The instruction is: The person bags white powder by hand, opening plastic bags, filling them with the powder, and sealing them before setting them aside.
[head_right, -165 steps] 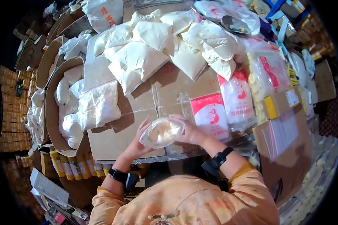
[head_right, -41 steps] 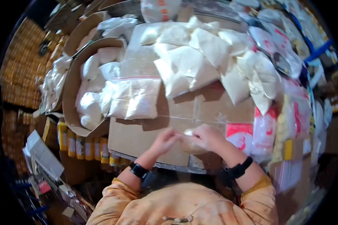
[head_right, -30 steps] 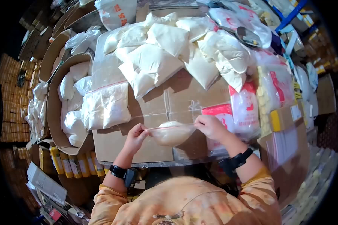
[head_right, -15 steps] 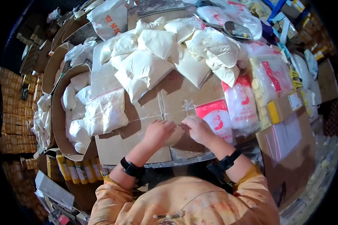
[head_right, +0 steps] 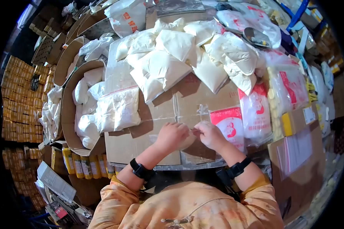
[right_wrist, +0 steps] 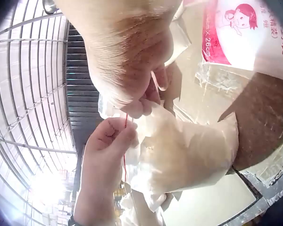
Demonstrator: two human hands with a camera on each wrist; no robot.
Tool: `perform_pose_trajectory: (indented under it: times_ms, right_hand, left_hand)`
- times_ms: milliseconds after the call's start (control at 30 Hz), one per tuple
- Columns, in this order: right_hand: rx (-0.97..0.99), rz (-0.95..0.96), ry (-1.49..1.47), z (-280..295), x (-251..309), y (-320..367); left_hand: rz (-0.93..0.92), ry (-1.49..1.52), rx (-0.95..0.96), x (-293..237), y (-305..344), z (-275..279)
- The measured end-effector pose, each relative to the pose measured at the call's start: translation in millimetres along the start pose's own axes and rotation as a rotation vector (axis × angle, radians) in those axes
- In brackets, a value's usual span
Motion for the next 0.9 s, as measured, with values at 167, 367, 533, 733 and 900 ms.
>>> perform_pose_trajectory:
  times_ms: [167, 367, 533, 733, 900]
  right_hand:
    - [-0.040, -0.047, 0.016, 9.8, 3.8, -1.1]
    - [-0.062, 0.068, 0.103, 13.7, 11.3, -1.4]
    - [-0.013, 0.068, 0.147, 9.9, 10.4, -0.8]
    - [-0.114, 0.133, 0.147, 17.7, 18.9, 0.5]
    - [-0.063, 0.083, 0.064, 22.8, 5.6, 5.5]
  left_hand:
    - [0.000, -0.012, -0.048, -0.7, -3.7, 4.3]
    - [-0.046, -0.002, -0.095, -9.7, -8.3, 11.9]
    - [-0.068, -0.028, -0.089, -17.2, -13.4, 10.0]
    - [0.019, 0.035, -0.068, -8.4, -12.7, 7.7]
    - [-0.001, 0.098, 0.021, 17.1, -5.6, -2.7]
Point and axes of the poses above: each hand's wrist, its own y-axis away from the middle knuckle, its own z-axis out of the back of the hand, x = y × z, the point moved 10 cm from there along -y, towards the middle knuckle, and after that the axes turned 4 degrees about x, right-handed, at the moved point
